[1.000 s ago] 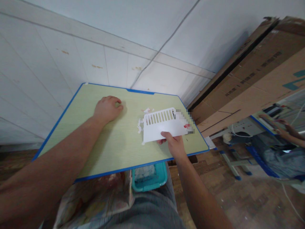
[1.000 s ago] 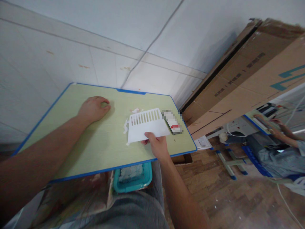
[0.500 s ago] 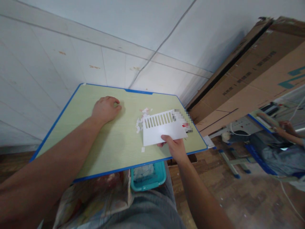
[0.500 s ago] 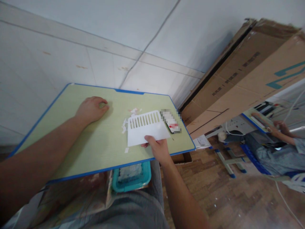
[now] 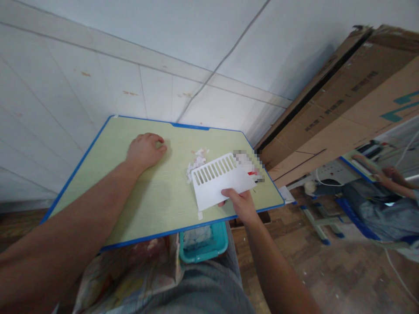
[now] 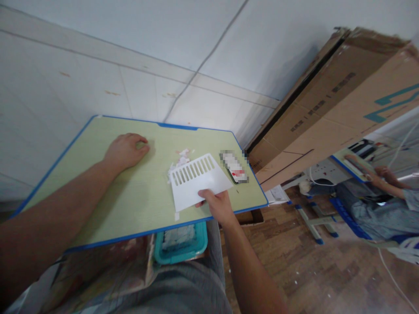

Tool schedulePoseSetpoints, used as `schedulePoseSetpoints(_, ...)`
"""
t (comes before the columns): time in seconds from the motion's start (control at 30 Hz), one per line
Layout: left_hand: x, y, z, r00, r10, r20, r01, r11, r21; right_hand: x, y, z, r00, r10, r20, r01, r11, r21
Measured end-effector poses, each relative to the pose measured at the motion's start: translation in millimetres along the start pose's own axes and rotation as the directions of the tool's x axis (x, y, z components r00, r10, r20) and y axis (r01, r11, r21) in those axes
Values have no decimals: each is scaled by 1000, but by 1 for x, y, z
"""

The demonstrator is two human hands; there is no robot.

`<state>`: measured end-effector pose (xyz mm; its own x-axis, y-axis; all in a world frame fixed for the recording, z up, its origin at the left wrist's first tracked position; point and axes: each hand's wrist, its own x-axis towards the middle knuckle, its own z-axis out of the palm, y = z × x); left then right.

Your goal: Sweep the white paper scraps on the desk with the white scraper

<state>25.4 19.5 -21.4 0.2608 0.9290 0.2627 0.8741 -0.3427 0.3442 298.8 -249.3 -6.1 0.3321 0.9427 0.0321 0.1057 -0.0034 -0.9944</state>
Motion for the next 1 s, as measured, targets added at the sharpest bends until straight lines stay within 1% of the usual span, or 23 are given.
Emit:
schedulePoseSetpoints(0.23, 1, -1, 0, 1000, 2, 27, -3, 1000, 23, 1, 6, 0, 998, 58, -40, -55, 996, 72)
schedulePoseSetpoints(0.43, 1, -2, 1, 1000, 7, 14, -8, 1000, 6, 3, 15, 1, 998, 24, -63, -19, 997, 81)
schedulePoseSetpoints(0.53, 0, -1, 0, 1000, 6, 6, -6, 1000, -4, 1, 13, -1, 999, 15, -39, -13, 998, 60)
schedulePoseSetpoints(0.6, -1, 0, -1, 1000, 4, 6, -4, 1000, -4, 1, 10, -2, 999, -10, -40, 11, 999, 31)
schedulePoseSetpoints(0.67, -1, 0, -1, 1000, 3, 13, -4, 1000, 2, 2, 9, -4, 996, -37, -78, 38, 999, 6)
schedulePoseSetpoints(0.73, -2, 0, -1, 1000, 1, 21, -2, 1000, 10, 6, 9, -3, 988, -51, -142, 53, 999, 9)
schedulePoseSetpoints(0.8, -2, 0, -1, 1000, 1, 21, -2, 1000, 10, 12, 12, 0, 982, -46, -184, 53, 998, 33)
schedulePoseSetpoints(0.87, -1, 0, -1, 1000, 0, 18, 0, 1000, 1, 19, 14, 5, 980, -37, -197, 47, 998, 44)
schedulePoseSetpoints(1.0, -1, -1, 1, 1000, 1, 13, -1, 1000, -11, 27, 18, 20, 988, -42, -151, 45, 999, 16)
